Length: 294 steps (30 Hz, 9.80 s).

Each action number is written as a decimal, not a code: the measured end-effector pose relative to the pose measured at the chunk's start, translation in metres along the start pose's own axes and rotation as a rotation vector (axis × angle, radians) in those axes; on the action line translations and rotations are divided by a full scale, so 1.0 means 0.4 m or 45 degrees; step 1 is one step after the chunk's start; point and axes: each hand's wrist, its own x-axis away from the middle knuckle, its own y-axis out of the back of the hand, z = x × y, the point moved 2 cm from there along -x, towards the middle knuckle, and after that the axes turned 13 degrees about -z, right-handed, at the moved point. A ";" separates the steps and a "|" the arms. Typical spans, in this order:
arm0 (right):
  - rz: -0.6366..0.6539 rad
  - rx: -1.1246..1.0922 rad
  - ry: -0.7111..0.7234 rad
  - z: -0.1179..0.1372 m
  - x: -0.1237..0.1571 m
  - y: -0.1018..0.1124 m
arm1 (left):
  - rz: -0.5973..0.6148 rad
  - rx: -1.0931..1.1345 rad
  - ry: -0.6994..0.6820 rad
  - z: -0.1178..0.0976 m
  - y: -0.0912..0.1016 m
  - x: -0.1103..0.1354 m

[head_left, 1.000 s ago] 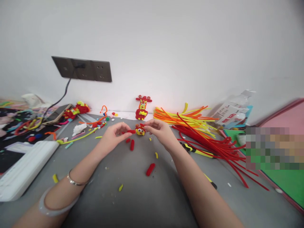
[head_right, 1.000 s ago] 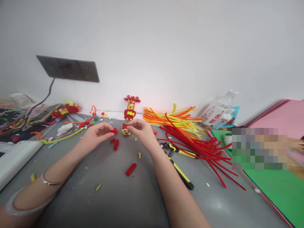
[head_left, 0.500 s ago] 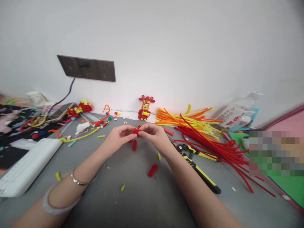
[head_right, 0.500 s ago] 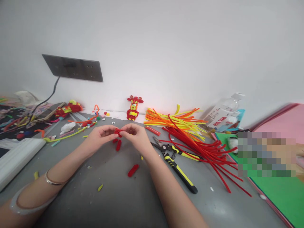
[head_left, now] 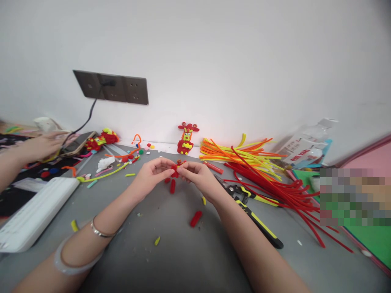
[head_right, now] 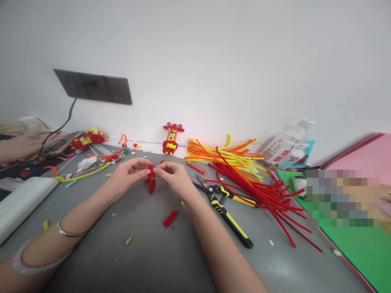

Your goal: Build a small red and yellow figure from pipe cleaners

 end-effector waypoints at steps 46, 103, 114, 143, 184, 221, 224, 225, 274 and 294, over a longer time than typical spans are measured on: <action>0.058 0.055 0.118 0.011 0.004 -0.003 | 0.083 0.113 0.143 0.000 -0.012 0.009; -0.905 -0.200 0.312 0.022 -0.059 0.300 | 0.250 -1.105 -0.101 0.001 0.227 -0.036; -0.931 -0.191 0.325 0.014 -0.062 0.308 | -0.374 -1.645 -0.125 -0.016 0.240 -0.024; -0.952 -0.252 0.171 -0.056 -0.080 0.312 | -0.164 -1.390 -0.353 -0.077 0.088 0.196; -0.140 0.179 0.379 -0.003 -0.030 0.055 | -0.257 0.031 -0.067 -0.003 -0.067 -0.058; -0.582 0.644 0.991 -0.034 -0.009 0.034 | -0.028 -0.409 -0.927 0.043 -0.065 -0.081; -0.552 0.674 1.022 -0.024 -0.006 0.030 | -0.087 -0.423 -1.033 0.033 -0.062 -0.079; -0.545 0.684 1.018 -0.021 -0.005 0.029 | -0.101 -0.433 -1.052 0.030 -0.061 -0.077; -0.666 0.673 0.897 0.026 0.027 0.021 | -0.239 -0.260 -0.767 -0.012 -0.073 -0.035; -0.570 0.708 1.051 0.030 0.018 0.029 | 0.081 0.185 0.032 0.023 -0.076 -0.066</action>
